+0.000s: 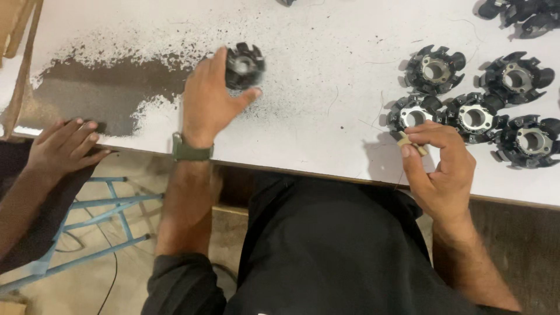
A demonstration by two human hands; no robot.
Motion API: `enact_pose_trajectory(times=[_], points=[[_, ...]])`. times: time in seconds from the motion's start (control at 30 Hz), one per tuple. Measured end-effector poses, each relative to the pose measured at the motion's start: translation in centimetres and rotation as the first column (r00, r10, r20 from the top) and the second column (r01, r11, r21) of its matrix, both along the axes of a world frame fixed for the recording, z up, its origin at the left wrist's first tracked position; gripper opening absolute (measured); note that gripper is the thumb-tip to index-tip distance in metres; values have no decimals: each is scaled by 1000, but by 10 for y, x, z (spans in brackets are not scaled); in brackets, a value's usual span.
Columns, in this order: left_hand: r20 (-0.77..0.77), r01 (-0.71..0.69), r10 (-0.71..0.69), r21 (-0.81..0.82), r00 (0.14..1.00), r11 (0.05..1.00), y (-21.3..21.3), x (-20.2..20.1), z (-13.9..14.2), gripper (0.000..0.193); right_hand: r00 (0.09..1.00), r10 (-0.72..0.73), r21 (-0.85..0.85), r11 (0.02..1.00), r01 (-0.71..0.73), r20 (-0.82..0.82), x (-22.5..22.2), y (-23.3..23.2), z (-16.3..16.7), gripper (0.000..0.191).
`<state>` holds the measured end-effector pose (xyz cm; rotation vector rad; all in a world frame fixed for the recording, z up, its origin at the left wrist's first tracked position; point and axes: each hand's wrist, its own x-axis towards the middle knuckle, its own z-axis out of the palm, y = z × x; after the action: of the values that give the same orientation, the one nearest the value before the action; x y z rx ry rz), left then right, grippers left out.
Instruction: The person sits at a workbench and assembles small black plastic parts one at a time, fitting a small piece into each housing with a small hand tool and placing finished assemblies in a pile on the table.
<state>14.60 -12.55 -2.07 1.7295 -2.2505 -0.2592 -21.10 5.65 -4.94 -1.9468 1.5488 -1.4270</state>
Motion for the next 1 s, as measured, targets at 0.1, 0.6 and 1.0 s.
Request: enact_pose_trajectory(times=[0.1,0.6,1.0], points=[[143,-54,14,277,990,959,39,-21,15,106,1000,-8,16,1000,8,13,-3,4,0,19],[-178,551,-566,-132,805,824,39,-171,-26,115,990,-49,17,999,47,129,-7,6,-9,15],[-226,500,-620,-417,752,759,114,-102,30,106,999,21,-61,998,-19,26,16,0,-1,20]])
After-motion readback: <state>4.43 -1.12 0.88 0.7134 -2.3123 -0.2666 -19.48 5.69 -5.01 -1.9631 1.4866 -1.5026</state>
